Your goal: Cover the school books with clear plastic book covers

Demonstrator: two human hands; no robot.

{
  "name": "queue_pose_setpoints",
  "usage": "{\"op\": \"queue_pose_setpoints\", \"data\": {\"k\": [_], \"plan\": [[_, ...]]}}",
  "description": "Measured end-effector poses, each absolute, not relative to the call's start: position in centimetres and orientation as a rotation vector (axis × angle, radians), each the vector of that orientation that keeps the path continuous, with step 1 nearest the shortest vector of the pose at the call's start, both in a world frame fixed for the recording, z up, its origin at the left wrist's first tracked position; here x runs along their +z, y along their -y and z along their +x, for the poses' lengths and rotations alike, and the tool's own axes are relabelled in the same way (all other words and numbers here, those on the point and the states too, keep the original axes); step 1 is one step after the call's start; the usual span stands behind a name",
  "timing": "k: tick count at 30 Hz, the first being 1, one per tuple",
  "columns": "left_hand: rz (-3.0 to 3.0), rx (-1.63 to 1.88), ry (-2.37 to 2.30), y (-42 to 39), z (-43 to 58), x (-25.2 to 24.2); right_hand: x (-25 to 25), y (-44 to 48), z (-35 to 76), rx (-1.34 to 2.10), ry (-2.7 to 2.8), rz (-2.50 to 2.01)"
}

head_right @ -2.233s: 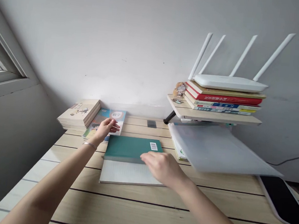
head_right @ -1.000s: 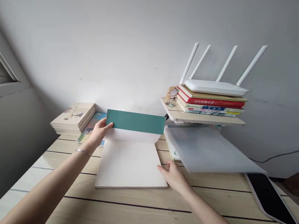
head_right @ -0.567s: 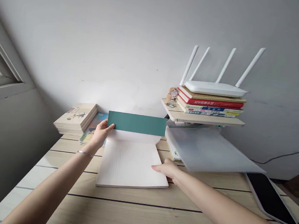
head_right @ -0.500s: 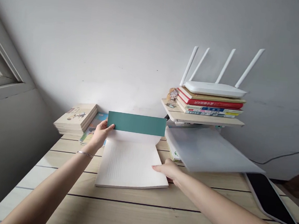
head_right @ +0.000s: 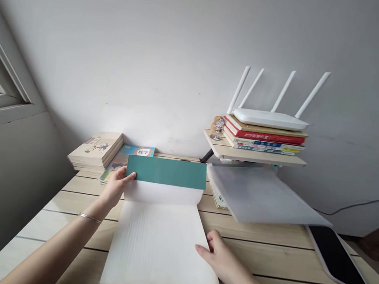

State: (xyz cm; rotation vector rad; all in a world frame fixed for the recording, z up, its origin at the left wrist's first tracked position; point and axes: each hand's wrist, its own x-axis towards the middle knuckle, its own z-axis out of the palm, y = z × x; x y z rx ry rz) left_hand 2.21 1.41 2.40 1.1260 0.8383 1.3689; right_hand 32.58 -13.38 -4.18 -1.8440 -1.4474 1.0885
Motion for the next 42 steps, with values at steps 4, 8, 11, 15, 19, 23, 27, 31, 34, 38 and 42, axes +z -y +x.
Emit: {"op": "queue_pose_setpoints", "data": {"k": [4,8,11,15,19,23,27,31,34,38,42], "plan": [[1.089,1.393,-0.778,-1.2,2.0,1.7,-0.3,10.1,32.5,0.297,1.594,-1.777],[1.087,1.404,-0.745,-0.9,2.0,1.7,3.4,5.3,31.1,0.068,1.3,-1.594],[1.091,1.408,-0.707,-0.5,1.9,1.8,3.7,3.3,29.6,0.193,1.148,-1.56],[1.046,1.374,-0.724,-0.8,1.7,2.2,2.2,2.8,28.4,0.194,1.062,-1.591],[0.985,1.322,-0.762,-2.1,1.9,2.8,0.7,2.8,28.4,0.226,1.027,-1.443],[0.931,1.29,-0.78,-3.5,2.1,3.1,-0.1,2.8,28.5,0.19,1.04,-1.325],[0.924,1.3,-0.793,-3.9,1.6,2.8,-0.2,3.6,28.9,0.106,1.145,-1.349],[0.918,1.297,-0.772,-3.7,1.0,2.3,0.1,4.4,29.5,0.057,1.405,-1.387],[0.949,1.303,-0.741,-3.4,1.1,2.1,0.6,4.9,29.0,-0.287,1.461,-1.391],[0.963,1.294,-0.72,-3.1,1.1,2.2,1.6,5.4,27.6,-0.582,1.515,-1.5],[0.956,1.26,-0.667,-2.9,0.9,2.5,3.1,5.1,26.3,-0.689,1.671,-1.507]]}}
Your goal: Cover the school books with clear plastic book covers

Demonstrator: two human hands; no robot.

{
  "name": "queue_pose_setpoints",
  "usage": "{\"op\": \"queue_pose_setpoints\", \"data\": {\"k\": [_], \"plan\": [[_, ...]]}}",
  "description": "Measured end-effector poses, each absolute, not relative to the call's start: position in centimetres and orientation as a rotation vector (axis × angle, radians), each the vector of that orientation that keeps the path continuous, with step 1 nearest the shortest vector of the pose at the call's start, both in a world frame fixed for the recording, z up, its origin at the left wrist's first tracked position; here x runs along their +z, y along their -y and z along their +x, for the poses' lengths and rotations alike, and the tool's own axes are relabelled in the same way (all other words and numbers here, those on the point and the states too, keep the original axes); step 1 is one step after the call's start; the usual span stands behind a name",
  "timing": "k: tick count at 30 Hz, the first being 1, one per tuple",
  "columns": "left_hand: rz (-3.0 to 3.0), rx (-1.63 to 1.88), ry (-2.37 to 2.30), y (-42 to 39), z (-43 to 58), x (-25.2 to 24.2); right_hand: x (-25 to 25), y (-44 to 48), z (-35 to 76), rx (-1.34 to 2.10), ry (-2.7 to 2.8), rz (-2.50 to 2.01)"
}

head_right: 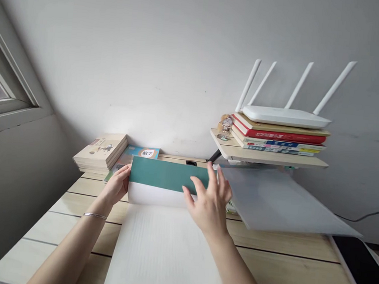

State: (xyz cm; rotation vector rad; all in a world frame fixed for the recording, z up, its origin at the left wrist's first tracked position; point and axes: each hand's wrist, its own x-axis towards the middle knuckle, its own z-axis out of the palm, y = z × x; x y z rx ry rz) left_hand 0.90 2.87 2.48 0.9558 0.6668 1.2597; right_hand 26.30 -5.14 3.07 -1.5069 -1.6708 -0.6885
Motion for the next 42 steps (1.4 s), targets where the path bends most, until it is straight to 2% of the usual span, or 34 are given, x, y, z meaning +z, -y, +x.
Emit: {"op": "queue_pose_setpoints", "data": {"k": [8,15,21,28,36,42], "plan": [[0.936,1.227,-0.695,-2.9,0.9,2.1,5.7,3.6,22.0,-0.691,2.118,-1.325],[1.007,1.155,-0.802,-2.6,0.8,2.3,2.8,5.8,20.0,-0.565,2.211,-1.359],[1.139,0.869,-0.806,-2.0,1.3,2.2,0.7,6.9,19.4,-0.555,2.297,-1.293],[1.037,1.014,-0.715,-2.2,0.8,2.5,0.3,7.7,19.1,-0.563,2.359,-1.31],[1.005,1.182,-0.896,-2.2,1.9,2.1,-0.8,7.5,18.9,-0.474,2.403,-1.383],[1.056,0.996,-0.733,-2.9,0.3,1.6,-1.0,7.4,18.9,-0.451,2.418,-1.404]]}}
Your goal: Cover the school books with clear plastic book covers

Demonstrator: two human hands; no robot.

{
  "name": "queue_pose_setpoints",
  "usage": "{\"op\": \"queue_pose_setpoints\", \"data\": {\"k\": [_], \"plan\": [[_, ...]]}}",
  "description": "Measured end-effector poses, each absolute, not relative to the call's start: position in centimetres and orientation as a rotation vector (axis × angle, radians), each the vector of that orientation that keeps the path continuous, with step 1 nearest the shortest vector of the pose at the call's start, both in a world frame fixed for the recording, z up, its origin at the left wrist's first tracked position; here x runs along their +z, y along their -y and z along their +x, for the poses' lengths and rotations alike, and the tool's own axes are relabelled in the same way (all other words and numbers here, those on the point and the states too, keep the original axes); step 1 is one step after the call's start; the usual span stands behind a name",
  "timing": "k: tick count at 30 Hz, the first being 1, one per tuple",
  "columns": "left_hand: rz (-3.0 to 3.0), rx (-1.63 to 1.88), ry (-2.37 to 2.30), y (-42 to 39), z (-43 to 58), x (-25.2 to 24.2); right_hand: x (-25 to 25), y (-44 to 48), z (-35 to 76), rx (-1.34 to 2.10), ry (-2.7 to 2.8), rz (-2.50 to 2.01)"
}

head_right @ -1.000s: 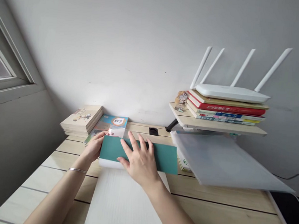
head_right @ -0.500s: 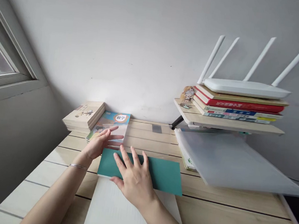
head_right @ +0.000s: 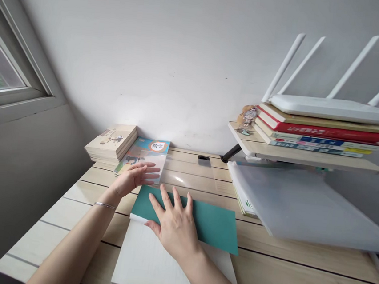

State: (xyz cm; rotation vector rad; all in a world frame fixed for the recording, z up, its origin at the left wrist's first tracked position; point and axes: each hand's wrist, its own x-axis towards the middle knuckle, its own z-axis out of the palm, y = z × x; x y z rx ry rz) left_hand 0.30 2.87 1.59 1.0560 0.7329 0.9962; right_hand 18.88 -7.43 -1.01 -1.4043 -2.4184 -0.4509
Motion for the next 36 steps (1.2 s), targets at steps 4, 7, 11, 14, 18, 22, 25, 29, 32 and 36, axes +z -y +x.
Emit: {"op": "queue_pose_setpoints", "data": {"k": [4,7,11,14,18,22,25,29,32,36], "plan": [[1.062,0.901,-0.852,-3.2,0.1,0.7,-1.0,7.4,18.8,-0.462,2.386,-1.423],[1.01,1.014,-1.002,-3.1,1.1,0.6,-1.0,7.4,18.6,-0.47,2.408,-1.423],[0.942,1.078,-1.171,-2.5,2.7,1.2,-1.2,7.2,18.5,-0.474,2.432,-1.448],[0.934,1.08,-1.207,-2.0,3.3,1.7,-1.3,7.1,18.6,-0.48,2.401,-1.487],[0.983,1.095,-1.214,-1.2,3.1,1.7,-1.4,6.8,18.6,-0.473,2.373,-1.498],[1.075,1.096,-1.077,-0.1,2.1,1.4,-1.5,6.7,18.6,-0.49,2.358,-1.487],[1.056,1.101,-0.89,0.6,1.7,1.1,-1.4,6.8,18.5,-0.519,2.33,-1.481],[1.007,1.116,-0.746,1.1,1.8,0.7,-1.1,7.0,18.4,-0.543,2.288,-1.496],[1.012,1.103,-0.719,1.3,2.0,0.4,-0.8,7.1,18.4,-0.541,2.293,-1.473],[1.03,1.059,-0.715,1.4,2.0,0.1,-0.9,7.0,18.4,-0.526,2.303,-1.445]]}}
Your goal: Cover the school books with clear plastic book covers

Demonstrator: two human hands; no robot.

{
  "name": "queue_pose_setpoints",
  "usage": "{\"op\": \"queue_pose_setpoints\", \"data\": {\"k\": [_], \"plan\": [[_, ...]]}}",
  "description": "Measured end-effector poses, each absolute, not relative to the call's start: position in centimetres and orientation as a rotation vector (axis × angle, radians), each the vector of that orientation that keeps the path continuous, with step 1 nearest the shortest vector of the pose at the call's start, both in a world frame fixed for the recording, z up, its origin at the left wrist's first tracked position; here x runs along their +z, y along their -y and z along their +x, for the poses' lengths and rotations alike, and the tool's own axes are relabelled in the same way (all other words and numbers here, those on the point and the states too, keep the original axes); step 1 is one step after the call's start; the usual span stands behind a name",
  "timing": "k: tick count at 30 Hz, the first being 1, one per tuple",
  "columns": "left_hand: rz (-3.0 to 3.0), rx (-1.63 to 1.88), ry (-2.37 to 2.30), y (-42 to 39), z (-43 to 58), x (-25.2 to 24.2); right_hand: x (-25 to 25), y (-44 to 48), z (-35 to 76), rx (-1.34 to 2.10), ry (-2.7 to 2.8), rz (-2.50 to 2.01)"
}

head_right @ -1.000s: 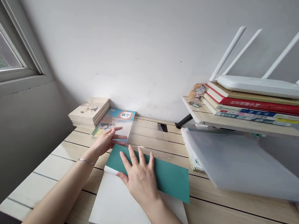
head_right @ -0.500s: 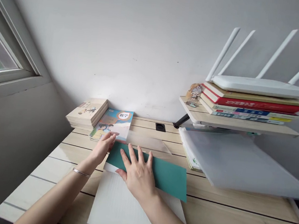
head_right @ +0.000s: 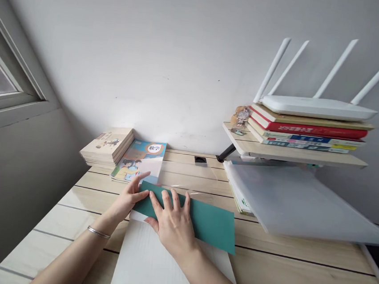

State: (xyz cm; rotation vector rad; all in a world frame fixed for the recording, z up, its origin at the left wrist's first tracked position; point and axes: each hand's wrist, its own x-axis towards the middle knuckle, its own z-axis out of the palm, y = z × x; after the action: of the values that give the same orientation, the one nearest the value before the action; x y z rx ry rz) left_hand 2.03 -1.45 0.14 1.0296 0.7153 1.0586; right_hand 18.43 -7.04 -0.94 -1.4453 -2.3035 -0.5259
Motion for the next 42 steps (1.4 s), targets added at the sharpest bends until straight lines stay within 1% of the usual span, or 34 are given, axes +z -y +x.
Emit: {"op": "queue_pose_setpoints", "data": {"k": [7,11,14,16,18,21,24,30,32,36,40,42], "plan": [[1.214,1.149,-0.936,1.4,2.3,-0.5,-1.0,7.0,18.3,-0.506,2.321,-1.428],[1.246,1.234,-0.949,1.0,2.1,-0.5,1.0,7.3,19.5,-0.484,2.269,-1.346],[1.282,1.308,-0.997,0.8,1.9,-0.3,2.7,6.8,22.3,-0.431,2.025,-1.437],[1.319,1.33,-1.044,0.8,1.8,0.0,3.1,6.0,24.9,-0.335,1.813,-1.494],[1.341,1.333,-1.065,0.8,1.9,0.1,2.7,4.9,27.6,-0.164,1.633,-1.513],[1.355,1.335,-1.07,1.0,1.9,0.4,1.1,3.2,30.8,0.262,1.41,-1.551],[1.361,1.319,-1.067,1.1,1.8,0.6,-0.5,1.8,32.5,0.684,1.304,-1.466],[1.359,1.289,-1.057,1.0,1.7,0.7,-1.1,0.9,32.6,1.075,1.192,-1.23],[1.382,1.303,-1.066,0.8,1.7,0.4,-0.8,1.2,32.4,1.147,1.132,-1.209],[1.449,1.364,-1.133,0.5,1.8,-0.1,0.1,2.5,32.5,1.15,1.108,-1.313],[1.51,1.397,-1.2,0.5,1.9,-0.5,0.5,3.4,32.4,1.255,1.029,-1.341],[1.523,1.41,-1.218,0.5,1.9,-0.7,0.4,3.4,32.2,1.236,0.991,-1.348]]}}
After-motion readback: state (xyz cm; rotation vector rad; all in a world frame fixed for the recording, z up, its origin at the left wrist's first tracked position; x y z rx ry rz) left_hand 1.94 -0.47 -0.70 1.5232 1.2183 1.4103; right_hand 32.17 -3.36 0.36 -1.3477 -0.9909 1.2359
